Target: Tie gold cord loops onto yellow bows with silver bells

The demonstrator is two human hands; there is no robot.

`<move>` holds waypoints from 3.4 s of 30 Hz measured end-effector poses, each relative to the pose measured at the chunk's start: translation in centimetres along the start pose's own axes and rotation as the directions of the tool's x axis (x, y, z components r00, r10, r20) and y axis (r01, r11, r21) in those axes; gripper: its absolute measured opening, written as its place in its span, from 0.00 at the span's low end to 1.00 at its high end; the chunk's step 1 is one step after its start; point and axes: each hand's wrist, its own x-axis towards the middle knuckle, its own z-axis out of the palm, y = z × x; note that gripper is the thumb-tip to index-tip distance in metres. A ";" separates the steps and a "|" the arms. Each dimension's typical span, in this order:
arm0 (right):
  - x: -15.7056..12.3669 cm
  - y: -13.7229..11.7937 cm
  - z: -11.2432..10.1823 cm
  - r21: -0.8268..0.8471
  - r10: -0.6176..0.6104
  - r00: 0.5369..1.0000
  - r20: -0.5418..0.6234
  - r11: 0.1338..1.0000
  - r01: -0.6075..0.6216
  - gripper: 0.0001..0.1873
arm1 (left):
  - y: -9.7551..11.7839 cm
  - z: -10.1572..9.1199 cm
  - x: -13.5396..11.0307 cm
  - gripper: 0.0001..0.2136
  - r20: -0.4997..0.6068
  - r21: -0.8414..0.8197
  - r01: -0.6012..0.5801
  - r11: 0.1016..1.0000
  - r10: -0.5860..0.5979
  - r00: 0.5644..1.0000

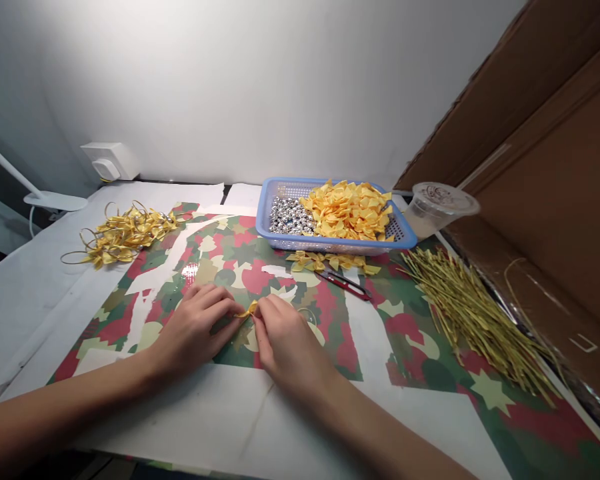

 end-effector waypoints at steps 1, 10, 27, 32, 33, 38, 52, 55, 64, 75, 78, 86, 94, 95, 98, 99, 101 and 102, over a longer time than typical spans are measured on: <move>0.0 0.0 0.0 -0.004 0.000 1.000 0.001 1.000 0.000 0.11 | 0.1 0.0 0.0 0.09 -0.010 0.035 -0.026 0.999 0.026 1.000; 0.1 -0.1 0.1 0.054 0.024 0.999 -0.034 0.998 -0.022 0.11 | 0.3 -0.3 0.2 0.12 -0.039 0.141 -0.112 0.984 0.118 0.992; 0.0 0.2 -0.7 0.405 0.182 0.983 0.010 0.898 -0.170 0.06 | -1.1 -0.8 0.3 0.05 -0.052 -0.143 0.108 0.984 -0.116 0.992; 0.0 0.3 -0.6 0.422 0.210 0.977 0.021 0.884 -0.199 0.04 | -1.1 -0.9 0.2 0.06 -0.065 -0.175 0.094 0.980 -0.107 0.992; 0.0 0.3 -0.6 0.420 0.214 0.977 0.016 0.885 -0.201 0.04 | -1.1 -0.9 0.2 0.06 -0.066 -0.179 0.094 0.979 -0.107 0.992; 0.0 0.3 -0.7 0.422 0.224 0.974 -0.014 0.885 -0.197 0.05 | -1.1 -0.9 0.2 0.07 -0.053 -0.226 0.073 0.971 -0.087 0.995; 0.5 0.2 -1.0 0.658 0.348 0.935 0.070 0.688 -0.305 0.16 | -0.1 -1.1 0.0 0.07 -0.142 -0.252 -0.030 0.967 -0.006 0.990; 0.9 0.1 -1.6 0.723 0.284 0.933 0.223 0.593 -0.354 0.17 | 0.0 -1.0 0.0 0.06 -0.194 -0.256 -0.082 0.963 0.032 0.980; 1.0 0.3 -1.6 0.840 0.358 0.903 0.239 0.391 -0.377 0.15 | 0.4 -1.5 0.3 0.06 -0.177 -0.404 -0.134 0.905 0.067 0.982; 2.5 3.3 -5.1 0.986 0.737 0.674 -0.047 0.142 -0.085 0.23 | 1.0 -0.9 -0.2 0.07 -0.045 -0.494 -0.237 0.837 0.247 0.968; 2.9 4.5 -7.0 0.979 0.794 0.577 -0.194 0.195 0.061 0.18 | 1.1 -1.2 -0.2 0.06 -0.011 -0.501 -0.270 0.822 0.306 0.952; 2.9 5.4 -10.1 0.916 0.870 0.315 -0.379 0.305 0.260 0.11 | 1.8 -2.0 -0.4 0.07 0.118 -0.530 -0.342 0.776 0.467 0.876; 3.0 5.9 -10.6 0.915 0.862 0.329 -0.386 0.311 0.258 0.10 | 1.7 -2.0 -0.4 0.07 0.147 -0.519 -0.322 0.792 0.453 0.879; 3.0 6.0 -10.4 0.921 0.851 0.364 -0.378 0.305 0.242 0.09 | 1.3 -2.0 -0.3 0.08 0.168 -0.494 -0.297 0.817 0.425 0.889; 2.9 6.0 -9.3 0.947 0.807 0.496 -0.321 0.287 0.146 0.11 | -0.6 -2.3 0.3 0.09 0.221 -0.394 -0.179 0.902 0.281 0.934; 2.8 5.8 -8.7 0.955 0.790 0.542 -0.288 0.279 0.100 0.14 | -1.4 -2.4 0.5 0.09 0.225 -0.346 -0.143 0.927 0.230 0.947; 2.5 5.1 -7.3 0.960 0.745 0.634 -0.208 0.280 -0.014 0.19 | -2.7 -2.7 0.9 0.11 0.146 -0.233 -0.033 0.972 0.069 0.987; 2.3 4.6 -6.6 0.952 0.712 0.682 -0.164 0.295 -0.079 0.19 | -3.1 -2.8 1.0 0.11 0.089 -0.218 0.033 0.975 -0.014 0.996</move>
